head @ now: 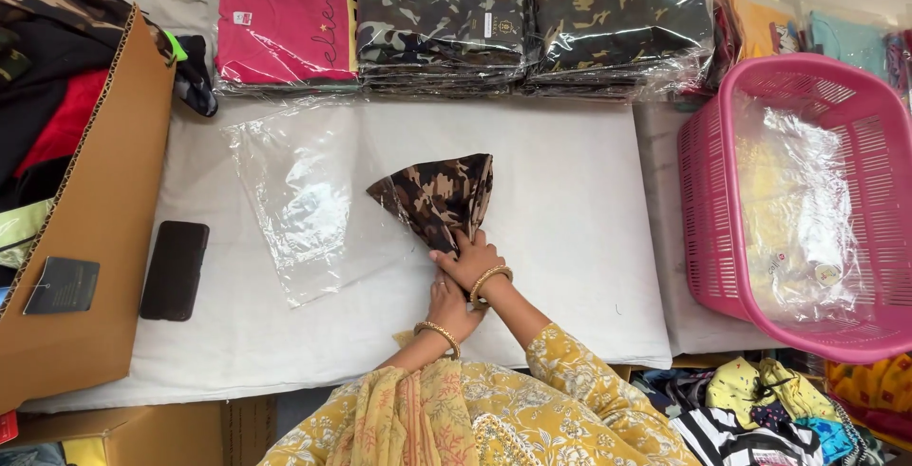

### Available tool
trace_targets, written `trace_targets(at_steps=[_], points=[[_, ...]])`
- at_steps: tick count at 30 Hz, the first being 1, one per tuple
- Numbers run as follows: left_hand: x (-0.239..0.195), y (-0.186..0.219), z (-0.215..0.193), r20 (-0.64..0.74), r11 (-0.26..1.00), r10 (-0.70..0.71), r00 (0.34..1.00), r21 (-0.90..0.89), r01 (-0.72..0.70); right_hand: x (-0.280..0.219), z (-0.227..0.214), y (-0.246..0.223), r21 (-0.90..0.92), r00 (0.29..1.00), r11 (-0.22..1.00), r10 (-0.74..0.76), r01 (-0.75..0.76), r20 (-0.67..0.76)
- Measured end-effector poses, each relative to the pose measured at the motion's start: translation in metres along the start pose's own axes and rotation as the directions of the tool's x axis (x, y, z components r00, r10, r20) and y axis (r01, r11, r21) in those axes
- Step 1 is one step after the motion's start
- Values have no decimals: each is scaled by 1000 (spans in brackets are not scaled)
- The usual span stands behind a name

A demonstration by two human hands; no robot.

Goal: The person folds a camouflage-patterned garment and places it into a clear plastic bag, then seals it. They repeat the process with a red garment, folding it neatly before placing it into a plastic bag and sealing it.

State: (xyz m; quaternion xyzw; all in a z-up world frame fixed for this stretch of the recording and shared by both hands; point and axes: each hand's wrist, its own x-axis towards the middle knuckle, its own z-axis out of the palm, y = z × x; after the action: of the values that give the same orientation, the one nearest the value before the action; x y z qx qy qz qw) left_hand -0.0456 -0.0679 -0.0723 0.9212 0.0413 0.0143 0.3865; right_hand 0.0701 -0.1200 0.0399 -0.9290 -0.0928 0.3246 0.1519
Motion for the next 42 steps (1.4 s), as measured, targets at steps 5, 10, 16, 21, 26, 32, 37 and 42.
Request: trace_targets(at_steps=[5, 10, 16, 21, 26, 32, 37, 42], points=[[-12, -5, -57, 555, 992, 14, 832, -112, 58, 31, 29, 29, -79, 995, 992, 101, -99, 22], [-5, -60, -119, 220, 992, 50, 974, -124, -23, 74, 61, 93, 201, 922, 974, -22, 108, -386], [-6, -149, -33, 420, 880, -364, 831, -137, 455, 43, 49, 64, 156, 951, 987, 25, 25, -307], [-4, -118, 22, 373, 499, -433, 821, -659, 563, 5, 9, 22, 120, 992, 986, 120, -115, -36], [1, -92, 14, 318, 805, -277, 907, -439, 400, 7, 14, 1, 54, 980, 985, 153, -161, 128], [-31, -102, 22, 454, 860, 15, 891, -461, 220, 28, 48, 6, -196, 991, 972, 128, -131, -28], [-7, -82, -71, 556, 923, 178, 812, -381, 58, 55, 70, 39, -203, 991, 978, -74, 50, -112], [17, -179, -154, -13, 991, -3, 1000, 134, 5, 60, 32, 107, 202, 967, 958, -163, 203, -198]])
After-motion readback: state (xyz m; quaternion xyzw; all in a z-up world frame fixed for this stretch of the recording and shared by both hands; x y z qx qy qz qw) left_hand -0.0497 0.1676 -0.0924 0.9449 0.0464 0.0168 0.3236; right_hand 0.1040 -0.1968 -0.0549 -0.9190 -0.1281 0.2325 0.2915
